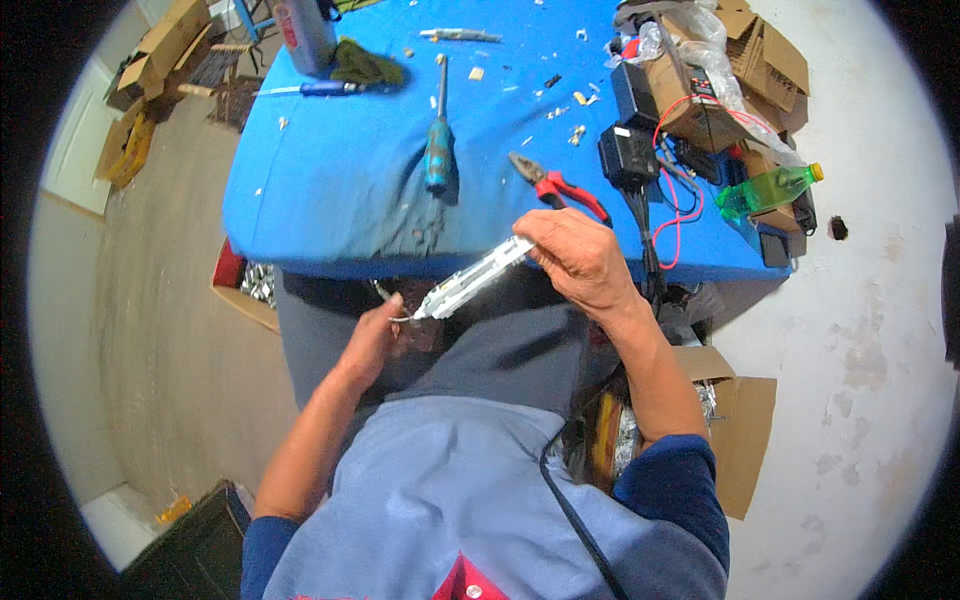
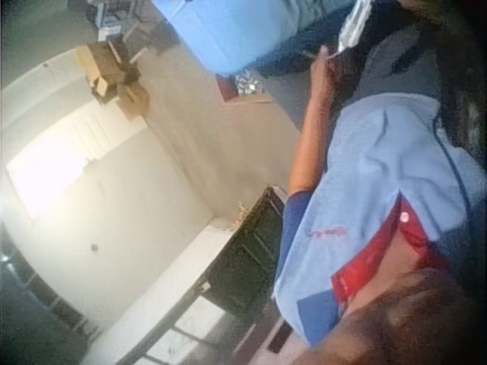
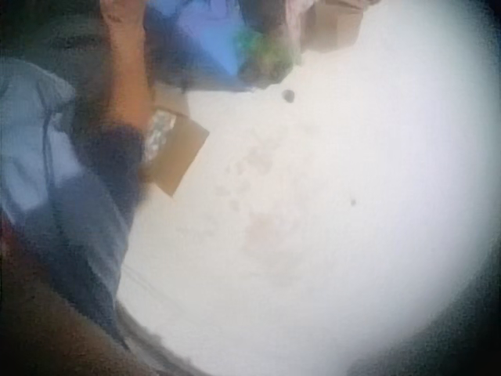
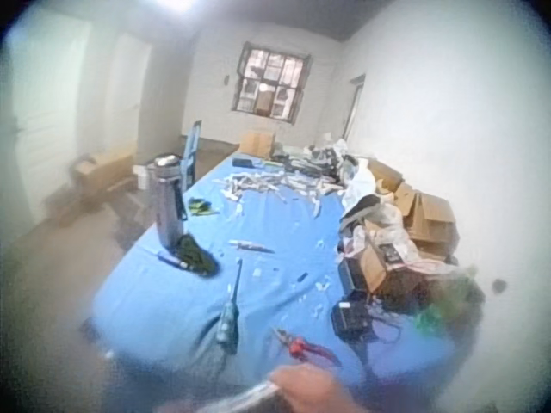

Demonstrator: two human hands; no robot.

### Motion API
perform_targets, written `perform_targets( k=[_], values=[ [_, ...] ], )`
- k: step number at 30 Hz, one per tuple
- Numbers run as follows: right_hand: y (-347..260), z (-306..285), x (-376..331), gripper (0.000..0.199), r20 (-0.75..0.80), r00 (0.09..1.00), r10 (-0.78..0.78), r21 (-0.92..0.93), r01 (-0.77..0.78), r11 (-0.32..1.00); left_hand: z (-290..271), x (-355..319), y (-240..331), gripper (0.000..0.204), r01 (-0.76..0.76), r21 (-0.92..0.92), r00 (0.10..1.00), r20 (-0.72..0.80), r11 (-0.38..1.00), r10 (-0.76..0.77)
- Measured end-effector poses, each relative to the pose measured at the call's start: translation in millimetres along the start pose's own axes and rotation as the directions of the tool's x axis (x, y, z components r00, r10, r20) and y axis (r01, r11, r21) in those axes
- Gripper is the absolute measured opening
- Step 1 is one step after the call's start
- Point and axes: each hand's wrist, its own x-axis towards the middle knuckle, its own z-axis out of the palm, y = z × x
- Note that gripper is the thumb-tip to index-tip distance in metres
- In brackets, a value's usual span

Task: The person disassembles a small metal component by hand using a screwdriver and pliers, removing internal parts and placing them on the table.

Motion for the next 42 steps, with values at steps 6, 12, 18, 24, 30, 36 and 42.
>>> perform_targets(
  k=[6, 12, 18, 24, 30, 36, 42],
  values=[
    [-31, 17, -21, 0.028, 0.097, 0.993, -0.060, 0.068, 0.054, 0.996, 11, -37, 27, 0.056, -0.195, 0.148, 0.962, 0.219, 0.970, 0.160],
    [-50, 16, -31, 0.029, 0.103, 0.988, -0.116, 0.097, 0.106, 0.990, 50, -82, 36, 0.048, -0.251, 0.544, 0.943, 0.324, 0.800, 0.076],
    [-73, 10, -44, 0.038, 0.145, 0.976, -0.165, 0.071, 0.156, 0.985, 62, -106, 25, 0.044, -0.274, 0.701, 0.959, 0.251, 0.658, 0.131],
    [-91, 3, -52, 0.036, 0.285, 0.952, -0.108, -0.047, 0.127, 0.991, 56, -111, 32, 0.043, -0.260, 0.746, 0.965, 0.229, 0.613, 0.130],
    [-96, 27, -64, 0.038, 0.330, 0.942, -0.056, -0.145, 0.110, 0.983, 52, -114, 19, 0.042, -0.287, 0.719, 0.958, 0.234, 0.633, 0.167],
    [-93, 47, -69, 0.039, 0.270, 0.962, -0.035, -0.106, 0.066, 0.992, 40, -114, 13, 0.044, -0.295, 0.630, 0.955, 0.223, 0.718, 0.196],
    [-94, 64, -69, 0.043, 0.177, 0.984, 0.016, -0.074, -0.003, 0.997, 31, -111, 9, 0.045, -0.293, 0.581, 0.956, 0.197, 0.759, 0.219]
  ],
)
